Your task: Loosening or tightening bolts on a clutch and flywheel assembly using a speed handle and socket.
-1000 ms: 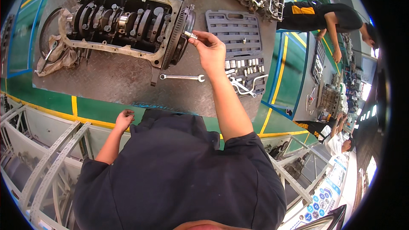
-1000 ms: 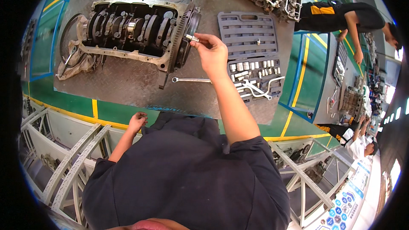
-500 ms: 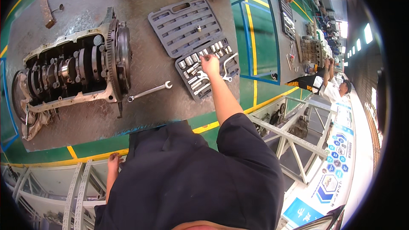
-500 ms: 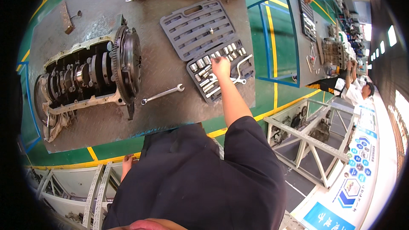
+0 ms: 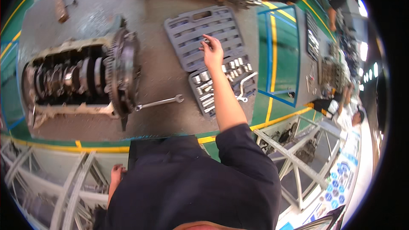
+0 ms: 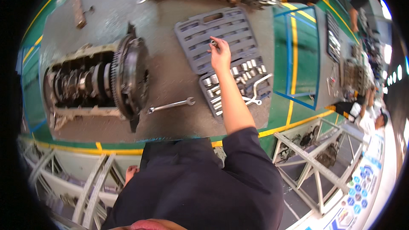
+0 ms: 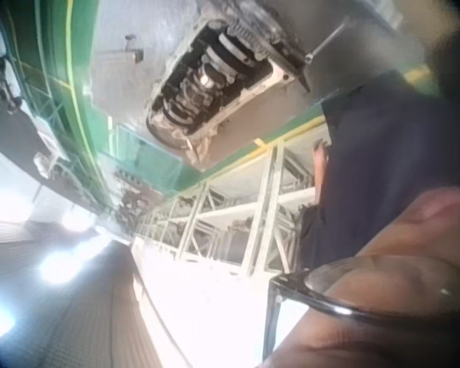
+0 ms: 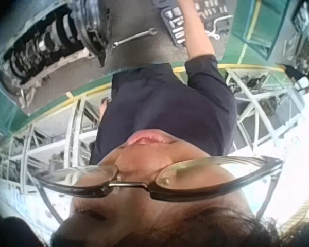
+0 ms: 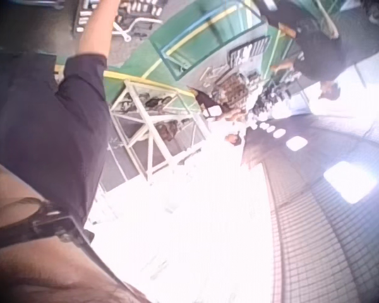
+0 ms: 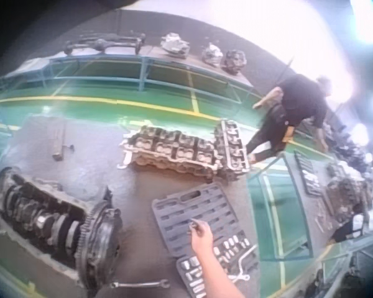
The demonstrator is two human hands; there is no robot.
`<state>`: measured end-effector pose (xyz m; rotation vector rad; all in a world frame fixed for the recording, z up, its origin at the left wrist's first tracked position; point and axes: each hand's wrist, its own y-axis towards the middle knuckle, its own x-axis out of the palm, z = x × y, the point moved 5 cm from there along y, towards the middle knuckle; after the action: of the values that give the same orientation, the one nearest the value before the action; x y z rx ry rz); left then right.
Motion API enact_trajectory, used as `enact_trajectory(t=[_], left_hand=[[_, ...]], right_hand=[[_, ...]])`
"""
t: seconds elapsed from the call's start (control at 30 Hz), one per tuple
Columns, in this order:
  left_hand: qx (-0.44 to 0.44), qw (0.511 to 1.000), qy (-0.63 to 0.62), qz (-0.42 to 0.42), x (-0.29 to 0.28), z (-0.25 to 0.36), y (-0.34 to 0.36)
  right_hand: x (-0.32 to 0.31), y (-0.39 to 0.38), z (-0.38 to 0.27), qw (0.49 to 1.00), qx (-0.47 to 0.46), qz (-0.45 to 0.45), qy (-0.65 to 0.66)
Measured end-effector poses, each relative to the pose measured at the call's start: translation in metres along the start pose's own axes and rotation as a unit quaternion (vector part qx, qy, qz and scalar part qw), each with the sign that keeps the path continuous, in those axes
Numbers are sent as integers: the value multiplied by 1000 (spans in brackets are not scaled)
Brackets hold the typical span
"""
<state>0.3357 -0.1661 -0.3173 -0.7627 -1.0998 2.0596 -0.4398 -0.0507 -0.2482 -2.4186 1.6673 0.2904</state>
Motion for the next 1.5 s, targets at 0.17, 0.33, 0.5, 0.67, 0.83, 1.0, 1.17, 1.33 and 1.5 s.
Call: enact_trajectory(t=[0.17, 0.33, 0.5, 0.67, 0.83, 1.0, 1.17, 1.33, 1.5], left_hand=[[-126, 992, -28, 3, 3, -17, 24], [-155, 987, -49, 9, 7, 11, 38], [-163, 985, -37, 29, 0, 31, 33], [-160, 986, -45, 25, -7, 14, 36], [-177, 982, -64, 31, -3, 4, 46], [40, 970, 236, -42, 25, 122, 33], [314, 935, 86, -136, 97, 360, -63], [691, 598, 391, 109, 189, 542, -128], [599, 614, 499, 122, 206, 564, -81]], right_hand=[[64, -119, -131, 989, 5, -144, 32], [109, -143, -198, 977, -134, -167, 17], [126, -146, -211, 968, -168, -180, -42], [131, -140, -218, 971, -139, -191, -42], [135, -140, -208, 970, 34, -234, 48], [135, -147, -206, 980, -13, -185, 75], [108, -155, -218, 992, -98, -51, 63], [112, -143, -196, 975, 92, -116, 165], [137, -134, -171, 986, 39, -100, 124]])
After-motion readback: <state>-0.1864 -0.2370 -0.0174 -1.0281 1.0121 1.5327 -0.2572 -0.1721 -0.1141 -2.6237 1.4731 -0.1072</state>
